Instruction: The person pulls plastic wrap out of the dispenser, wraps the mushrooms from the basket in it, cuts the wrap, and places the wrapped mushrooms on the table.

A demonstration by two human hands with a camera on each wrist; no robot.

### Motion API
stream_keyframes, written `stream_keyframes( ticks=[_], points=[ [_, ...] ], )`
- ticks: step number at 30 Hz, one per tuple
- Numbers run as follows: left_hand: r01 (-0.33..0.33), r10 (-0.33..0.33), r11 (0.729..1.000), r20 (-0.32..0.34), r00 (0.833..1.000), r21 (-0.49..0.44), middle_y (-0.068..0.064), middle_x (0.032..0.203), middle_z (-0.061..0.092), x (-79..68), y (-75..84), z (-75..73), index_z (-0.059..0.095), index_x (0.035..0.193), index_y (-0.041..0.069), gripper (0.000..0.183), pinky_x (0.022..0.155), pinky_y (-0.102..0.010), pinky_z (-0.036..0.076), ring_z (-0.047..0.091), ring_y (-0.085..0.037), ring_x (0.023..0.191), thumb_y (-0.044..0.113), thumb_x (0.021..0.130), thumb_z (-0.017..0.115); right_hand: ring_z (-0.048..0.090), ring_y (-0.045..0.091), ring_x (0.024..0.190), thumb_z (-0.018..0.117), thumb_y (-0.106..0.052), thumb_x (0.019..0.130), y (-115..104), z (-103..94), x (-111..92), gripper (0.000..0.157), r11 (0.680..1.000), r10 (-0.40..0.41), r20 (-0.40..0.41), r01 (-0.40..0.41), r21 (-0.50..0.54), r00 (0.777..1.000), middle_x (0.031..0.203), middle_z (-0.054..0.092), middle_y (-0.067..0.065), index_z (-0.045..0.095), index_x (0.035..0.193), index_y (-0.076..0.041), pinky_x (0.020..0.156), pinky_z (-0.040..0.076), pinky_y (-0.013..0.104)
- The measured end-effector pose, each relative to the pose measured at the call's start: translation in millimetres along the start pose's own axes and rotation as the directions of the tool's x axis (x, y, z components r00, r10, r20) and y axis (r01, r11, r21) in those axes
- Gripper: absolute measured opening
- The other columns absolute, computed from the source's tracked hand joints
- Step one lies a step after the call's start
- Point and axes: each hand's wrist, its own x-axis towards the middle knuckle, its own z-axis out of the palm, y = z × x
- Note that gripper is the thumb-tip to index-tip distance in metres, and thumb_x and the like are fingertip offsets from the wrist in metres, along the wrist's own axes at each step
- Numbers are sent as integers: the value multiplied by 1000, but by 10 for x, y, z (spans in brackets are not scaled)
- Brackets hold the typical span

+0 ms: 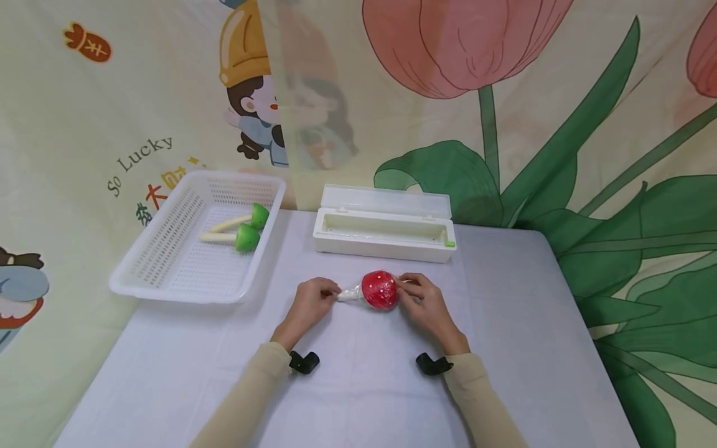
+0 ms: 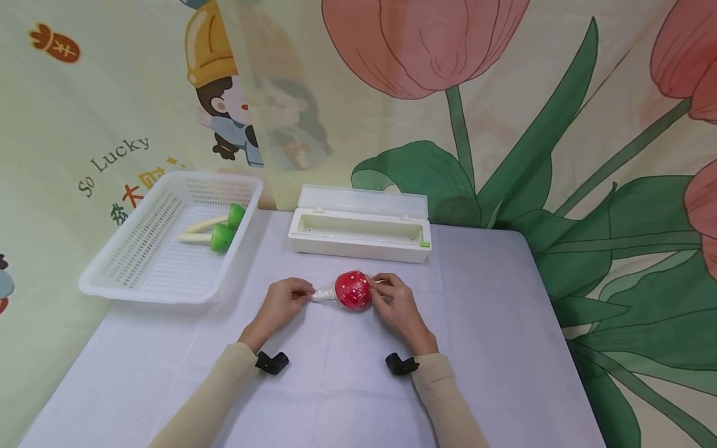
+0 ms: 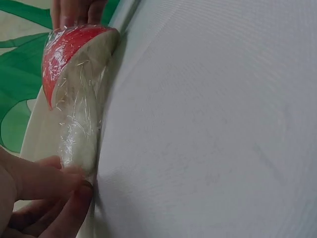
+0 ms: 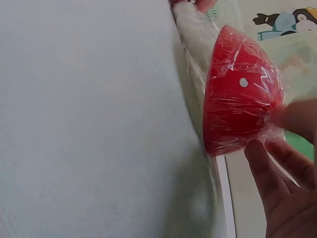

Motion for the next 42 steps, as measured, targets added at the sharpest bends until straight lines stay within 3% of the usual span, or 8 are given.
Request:
stream_keyframes(
  ticks=[4, 7, 11, 15, 20, 27, 33, 42],
  points=[
    [77, -77, 997, -1, 997, -30, -6, 88, 78, 12, -2, 19, 80, 91, 7, 13, 74, -33, 60, 73, -18, 82, -3, 83, 82, 72, 26, 100, 80, -2, 87, 47, 7, 13, 21, 998, 38, -31, -37, 46, 999, 108, 73, 11, 80, 108, -3, 84, 61, 29],
    [79, -80, 996, -31, 996, -35, -7, 88, 79, 17, -5, 46, 80, 88, 7, 12, 76, -35, 60, 74, -19, 84, -2, 81, 84, 73, 24, 94, 82, 0, 83, 89, -6, 23, 17, 995, 55, -45, -51, 81, 997, 101, 76, 9, 81, 100, -4, 81, 60, 23],
    [88, -90, 995, -37, 995, -47, -10, 95, 79, 36, 22, 89, 82, 90, 6, 14, 79, -37, 61, 75, -22, 88, -3, 81, 83, 74, 23, 91, 84, 0, 82, 112, -65, 39, 13, 993, 73, -45, -69, 94, 996, 95, 78, 7, 81, 94, -6, 81, 59, 20],
    [122, -122, 991, 7, 993, -55, -6, 93, 79, 80, 79, 156, 82, 93, 9, 15, 82, -38, 60, 73, -20, 89, -1, 82, 83, 74, 23, 89, 83, 2, 82, 158, -147, 38, 13, 990, 109, -54, -104, 90, 993, 92, 78, 6, 81, 90, -7, 80, 58, 18],
    [113, -109, 992, 60, 992, -57, -1, 89, 79, 164, 176, 288, 82, 91, 11, 13, 85, -38, 58, 71, -17, 90, 1, 84, 82, 73, 26, 90, 81, 7, 82, 265, -279, 19, 13, 989, 132, -94, -125, 80, 987, 92, 78, 9, 81, 88, -4, 79, 56, 14],
    [78, -67, 992, 107, 992, -102, -6, 86, 79, 295, 323, 492, 82, 93, 7, 15, 74, -29, 58, 71, -12, 79, -3, 82, 82, 72, 28, 94, 79, 7, 84, 391, -480, -7, 11, 984, 178, -133, -176, 26, 975, 96, 78, 13, 80, 91, -2, 80, 51, 6],
    [32, -19, 996, 163, 986, -78, -4, 89, 79, 359, 454, 650, 82, 93, 8, 12, 81, -31, 58, 71, -14, 88, 0, 84, 81, 72, 29, 93, 78, 8, 85, 482, -638, -47, 11, 980, 190, -167, -196, -22, 967, 95, 77, 14, 80, 92, 0, 81, 47, 2],
    [-6, 22, 996, 179, 984, -88, -5, 92, 80, 396, 566, 824, 82, 94, 6, 11, 79, -27, 58, 71, -13, 87, 0, 85, 81, 71, 27, 93, 76, 7, 87, 566, -783, -92, 13, 968, 222, -197, -240, -74, 955, 97, 77, 14, 80, 96, -2, 79, 45, 1]
  ],
)
